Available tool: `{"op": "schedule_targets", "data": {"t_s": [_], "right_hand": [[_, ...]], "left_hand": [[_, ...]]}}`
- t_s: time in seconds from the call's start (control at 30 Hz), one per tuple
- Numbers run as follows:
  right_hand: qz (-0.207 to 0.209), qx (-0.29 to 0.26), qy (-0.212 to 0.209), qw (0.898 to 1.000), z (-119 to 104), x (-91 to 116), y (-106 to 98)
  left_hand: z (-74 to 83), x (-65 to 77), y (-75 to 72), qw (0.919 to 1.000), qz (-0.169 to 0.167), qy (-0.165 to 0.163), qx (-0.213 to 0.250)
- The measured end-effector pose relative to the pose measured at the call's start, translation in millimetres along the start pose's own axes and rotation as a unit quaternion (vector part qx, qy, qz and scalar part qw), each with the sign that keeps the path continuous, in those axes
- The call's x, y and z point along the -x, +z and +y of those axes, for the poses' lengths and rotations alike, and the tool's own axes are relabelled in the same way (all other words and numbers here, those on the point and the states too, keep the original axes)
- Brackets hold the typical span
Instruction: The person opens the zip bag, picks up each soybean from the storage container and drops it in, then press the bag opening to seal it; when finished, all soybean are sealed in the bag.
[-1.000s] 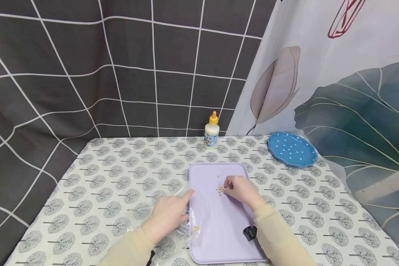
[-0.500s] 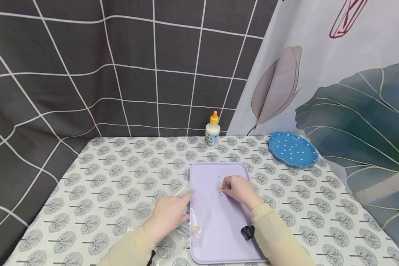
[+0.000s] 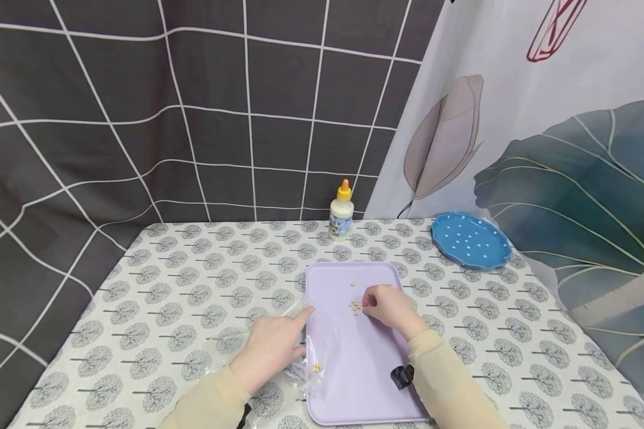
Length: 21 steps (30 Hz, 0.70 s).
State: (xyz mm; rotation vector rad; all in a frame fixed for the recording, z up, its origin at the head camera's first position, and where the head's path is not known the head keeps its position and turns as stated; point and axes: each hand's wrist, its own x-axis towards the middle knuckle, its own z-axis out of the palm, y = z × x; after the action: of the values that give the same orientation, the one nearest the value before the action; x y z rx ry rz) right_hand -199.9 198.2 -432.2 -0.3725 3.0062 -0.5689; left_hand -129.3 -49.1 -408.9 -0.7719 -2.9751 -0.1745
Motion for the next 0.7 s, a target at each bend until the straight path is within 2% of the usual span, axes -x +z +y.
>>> {"op": "schedule_targets", "data": {"t_s": [0.3, 0.47, 0.57, 0.7], "right_hand": [[0.001, -0.005, 0.005, 1.0, -2, 4, -3], [0.001, -0.058, 0.001, 0.998, -8, 12, -7], [-0.004, -0.099, -0.034, 0.995, -18, 19, -11], [-0.004, -0.125, -0.118, 0.985, -33, 27, -15]], "left_hand": [[0.3, 1.1, -0.3, 1.0, 0.0, -0.001, -0.006], [1.5, 1.3, -0.1, 0.9999, 0.002, 0.0, -0.011], [2.3, 1.0, 0.5, 0.9999, 0.002, -0.002, -0.011], [3.2, 0.4, 1.9, 0.9999, 0.001, -0.005, -0.015]]}}
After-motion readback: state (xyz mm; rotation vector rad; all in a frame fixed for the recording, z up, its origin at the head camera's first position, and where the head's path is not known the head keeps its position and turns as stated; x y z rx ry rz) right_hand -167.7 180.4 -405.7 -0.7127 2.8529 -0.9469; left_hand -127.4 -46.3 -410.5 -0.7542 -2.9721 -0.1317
